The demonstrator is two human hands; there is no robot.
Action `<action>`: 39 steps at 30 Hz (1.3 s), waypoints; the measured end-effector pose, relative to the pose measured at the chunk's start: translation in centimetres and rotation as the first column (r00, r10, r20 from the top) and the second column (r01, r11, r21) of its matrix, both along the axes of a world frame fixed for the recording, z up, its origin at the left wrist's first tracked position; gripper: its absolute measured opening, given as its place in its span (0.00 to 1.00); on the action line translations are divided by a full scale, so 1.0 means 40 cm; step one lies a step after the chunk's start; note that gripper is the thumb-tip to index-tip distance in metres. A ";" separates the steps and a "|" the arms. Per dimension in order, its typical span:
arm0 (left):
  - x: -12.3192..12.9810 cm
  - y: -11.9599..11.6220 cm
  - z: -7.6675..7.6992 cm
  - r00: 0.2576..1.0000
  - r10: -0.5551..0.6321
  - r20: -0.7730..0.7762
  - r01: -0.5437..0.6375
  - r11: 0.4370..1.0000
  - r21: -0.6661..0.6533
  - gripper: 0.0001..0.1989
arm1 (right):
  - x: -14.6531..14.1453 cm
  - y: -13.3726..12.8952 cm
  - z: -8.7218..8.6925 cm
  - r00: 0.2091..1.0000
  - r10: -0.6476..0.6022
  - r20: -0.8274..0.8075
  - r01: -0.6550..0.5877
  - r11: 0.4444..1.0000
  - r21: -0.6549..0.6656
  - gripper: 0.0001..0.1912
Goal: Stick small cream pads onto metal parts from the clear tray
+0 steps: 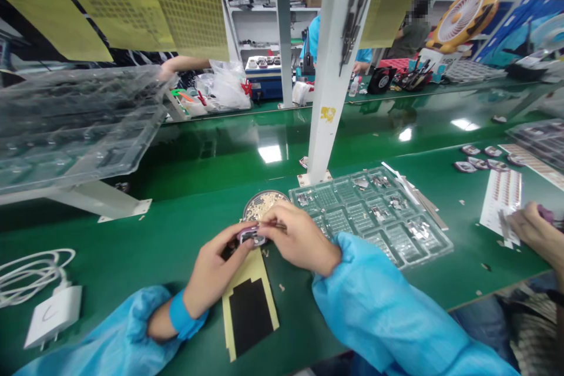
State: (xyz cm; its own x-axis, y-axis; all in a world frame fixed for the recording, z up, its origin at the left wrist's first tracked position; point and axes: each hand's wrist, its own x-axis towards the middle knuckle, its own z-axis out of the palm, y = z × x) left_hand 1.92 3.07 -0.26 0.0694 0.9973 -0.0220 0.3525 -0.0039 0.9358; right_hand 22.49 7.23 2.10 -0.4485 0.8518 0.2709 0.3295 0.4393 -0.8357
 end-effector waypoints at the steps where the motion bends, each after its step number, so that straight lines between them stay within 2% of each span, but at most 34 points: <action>1: -0.010 0.013 0.009 0.999 0.009 -0.045 -0.008 1.000 0.024 0.15 | 0.006 0.009 -0.002 0.998 -0.061 0.024 0.061 0.998 0.003 0.05; 3: -0.043 0.055 0.023 0.989 0.050 -0.140 -0.037 0.995 0.095 0.15 | 0.018 0.027 -0.007 0.974 -0.170 0.149 0.167 0.985 0.035 0.08; 5: -0.088 0.114 0.022 0.970 0.115 -0.213 -0.084 0.985 0.148 0.17 | 0.029 0.041 -0.012 0.950 -0.210 0.229 0.201 0.978 0.060 0.10; 9: -0.180 0.232 -0.016 0.888 0.199 -0.415 -0.146 0.977 0.155 0.18 | 0.037 0.053 -0.021 0.956 -0.228 0.185 0.219 0.973 0.065 0.08; 10: -0.197 0.251 -0.026 0.852 0.210 -0.480 -0.140 0.974 0.178 0.19 | 0.036 0.053 -0.023 0.955 -0.233 0.181 0.224 0.972 0.068 0.08; 12: -0.219 0.271 -0.041 0.733 0.254 -0.631 -0.120 0.961 0.248 0.24 | 0.032 0.053 -0.026 0.954 -0.238 0.183 0.229 0.971 0.071 0.07; 14: -0.224 0.270 -0.045 0.613 0.308 -0.728 -0.112 0.945 0.306 0.31 | 0.027 0.050 -0.024 0.956 -0.238 0.171 0.229 0.971 0.072 0.06; 15: -0.220 0.264 -0.043 0.586 0.326 -0.742 -0.109 0.939 0.327 0.33 | 0.024 0.048 -0.020 0.960 -0.236 0.148 0.227 0.971 0.073 0.05; 16: -0.213 0.256 -0.040 0.586 0.334 -0.738 -0.102 0.934 0.342 0.34 | 0.022 0.045 -0.013 0.966 -0.234 0.110 0.226 0.971 0.079 0.05; 19: -0.169 0.236 -0.020 0.662 0.302 -0.686 -0.032 0.926 0.376 0.29 | 0.018 0.032 0.019 0.972 -0.235 -0.022 0.236 0.963 0.127 0.07; 21: -0.120 0.238 -0.004 0.712 0.211 -0.669 0.070 0.927 0.368 0.24 | 0.020 0.026 0.039 0.971 -0.233 -0.053 0.239 0.956 0.167 0.10; 23: -0.055 0.261 0.010 0.727 0.081 -0.682 0.202 0.924 0.325 0.22 | 0.026 0.025 0.047 0.976 -0.217 -0.030 0.218 0.957 0.193 0.15; 25: 0.021 0.308 0.018 0.707 -0.037 -0.707 0.297 0.922 0.249 0.22 | 0.033 0.029 0.040 0.983 -0.184 0.019 0.175 0.961 0.215 0.19; 27: 0.101 0.373 0.016 0.697 -0.109 -0.709 0.311 0.937 0.161 0.24 | 0.040 0.038 0.025 0.987 -0.124 0.103 0.099 0.972 0.215 0.22; 30: 0.205 0.477 -0.002 0.703 -0.134 -0.698 0.290 0.951 0.109 0.31 | 0.047 0.050 0.007 0.974 -0.027 0.226 -0.010 0.987 0.159 0.23; 32: 0.253 0.529 -0.013 0.696 -0.126 -0.707 0.299 0.946 0.126 0.32 | 0.051 0.055 0.007 0.966 0.004 0.257 -0.037 0.991 0.125 0.20; 35: 0.275 0.568 -0.016 0.678 -0.137 -0.722 0.347 0.926 0.150 0.28 | 0.056 0.057 0.016 0.965 0.054 0.258 -0.085 0.991 0.108 0.10; 37: 0.255 0.574 -0.009 0.670 -0.164 -0.724 0.376 0.916 0.140 0.25 | 0.059 0.057 0.022 0.961 0.095 0.261 -0.128 0.985 0.113 0.05; 39: 0.211 0.568 -0.001 0.677 -0.173 -0.716 0.370 0.920 0.128 0.20 | 0.061 0.056 0.025 0.955 0.115 0.272 -0.153 0.981 0.122 0.05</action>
State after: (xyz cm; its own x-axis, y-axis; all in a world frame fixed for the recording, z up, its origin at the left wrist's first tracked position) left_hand 10.36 25.81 -0.28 0.4023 0.9134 0.0626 0.8326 -0.3934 0.3898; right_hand 24.93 9.49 3.10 -0.6271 0.7408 0.2409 0.4586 0.6010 -0.6545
